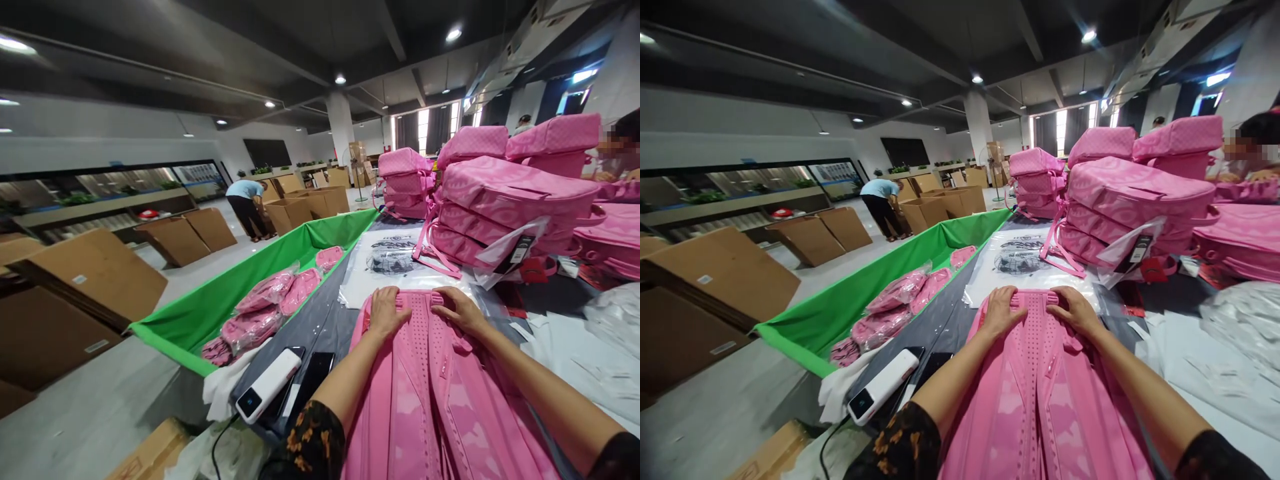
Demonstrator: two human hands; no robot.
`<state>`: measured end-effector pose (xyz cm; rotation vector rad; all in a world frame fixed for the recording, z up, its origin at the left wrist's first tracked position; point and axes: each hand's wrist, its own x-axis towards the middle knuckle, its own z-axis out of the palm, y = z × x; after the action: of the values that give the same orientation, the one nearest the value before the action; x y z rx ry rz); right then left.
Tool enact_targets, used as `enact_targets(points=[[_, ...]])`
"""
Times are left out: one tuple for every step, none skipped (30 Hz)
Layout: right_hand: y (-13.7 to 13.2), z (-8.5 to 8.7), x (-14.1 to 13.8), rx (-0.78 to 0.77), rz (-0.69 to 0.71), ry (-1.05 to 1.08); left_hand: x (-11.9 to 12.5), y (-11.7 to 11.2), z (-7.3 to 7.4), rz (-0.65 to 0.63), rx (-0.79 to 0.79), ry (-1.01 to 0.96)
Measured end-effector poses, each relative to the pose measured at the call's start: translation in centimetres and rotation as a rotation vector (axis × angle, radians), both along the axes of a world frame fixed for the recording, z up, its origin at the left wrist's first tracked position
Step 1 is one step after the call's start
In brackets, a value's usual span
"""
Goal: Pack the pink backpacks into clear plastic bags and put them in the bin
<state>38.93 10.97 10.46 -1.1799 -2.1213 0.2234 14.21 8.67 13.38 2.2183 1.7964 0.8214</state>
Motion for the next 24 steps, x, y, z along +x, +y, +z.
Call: enact_targets(points=[[-0.3, -0.2, -0.1, 0.021, -0.006, 0.010, 0.1, -0.4, -0.1, -0.006, 0.027, -0.001], [-0.7, -0.4, -0.2, 0.039, -0.013, 0.022, 0.0, -0.7, 0.0, -0.010, 0.048, 0.000], [-1.1, -0.6, -0.3, 0.061, -0.020, 0.028, -0.2, -1.0, 0.2, -0.020, 0.057, 0.006], [-1.6, -0.7, -0.5, 0.092, -0.026, 0.024, -0.6, -1.2, 0.5, -0.035, 0.056, 0.016], [-2.2, -0.8, -0.7, 0.132, -0.033, 0.007, -0.9, -1.5, 0.6, -0.054, 0.050, 0.028], [-2.9, -0.8, -0.8, 0.180, -0.047, -0.019, -1.3, -1.9, 0.6, -0.075, 0.045, 0.038], [-3.7, -0.9, -0.8, 0.233, -0.067, -0.053, -1.6, -2.4, 0.4, -0.095, 0.052, 0.042], [-4.5, -1.0, -0.8, 0.284, -0.087, -0.093, -1.8, -3.1, -0.1, -0.117, 0.081, 0.034], [-5.3, -1.2, -0.7, 0.327, -0.104, -0.134, -1.9, -3.9, -0.8, -0.137, 0.128, 0.016], [-6.2, -1.6, -0.4, 0.361, -0.114, -0.171, -1.9, -4.8, -1.7, -0.160, 0.181, -0.010], [-7.1, -2.0, -0.2, 0.391, -0.113, -0.205, -1.8, -5.8, -2.8, -0.183, 0.221, -0.037], [-8.0, -2.5, 0.2, 0.413, -0.103, -0.236, -1.8, -6.8, -3.8, -0.203, 0.242, -0.060], [-8.8, -3.1, 0.5, 0.428, -0.090, -0.260, -1.7, -7.7, -4.7, -0.219, 0.241, -0.074], [-9.6, -3.8, 0.9, 0.430, -0.081, -0.276, -1.8, -8.4, -5.5, -0.235, 0.222, -0.075], [-10.2, -4.4, 1.2, 0.415, -0.078, -0.284, -1.8, -8.9, -6.0, -0.257, 0.190, -0.061], [-10.7, -4.9, 1.4, 0.381, -0.078, -0.289, -1.9, -8.9, -6.3, -0.282, 0.146, -0.035], [-10.9, -5.3, 1.5, 0.325, -0.077, -0.298, -1.9, -8.6, -6.4, -0.307, 0.082, 0.006], [-10.7, -5.5, 1.5, 0.247, -0.077, -0.314, -1.9, -7.8, -6.4, -0.329, 0.005, 0.053], [-10.2, -5.4, 1.4, 0.140, -0.088, -0.345, -1.8, -6.7, -6.3, -0.342, -0.076, 0.098], [-9.3, -5.2, 1.1, 0.015, -0.113, -0.387, -1.5, -5.3, -6.2, -0.341, -0.151, 0.135], [-8.1, -4.8, 0.8, -0.107, -0.152, -0.434, -1.2, -3.6, -5.9, -0.327, -0.211, 0.161], [-6.6, -4.3, 0.5, -0.213, -0.198, -0.479, -0.7, -2.0, -5.6, -0.301, -0.253, 0.176], [-4.9, -3.8, 0.2, -0.292, -0.249, -0.517, -0.3, -0.5, -5.2, -0.271, -0.279, 0.183], [-3.3, -3.2, -0.1, -0.334, -0.293, -0.538, 0.2, 0.7, -4.6, -0.244, -0.295, 0.184]])
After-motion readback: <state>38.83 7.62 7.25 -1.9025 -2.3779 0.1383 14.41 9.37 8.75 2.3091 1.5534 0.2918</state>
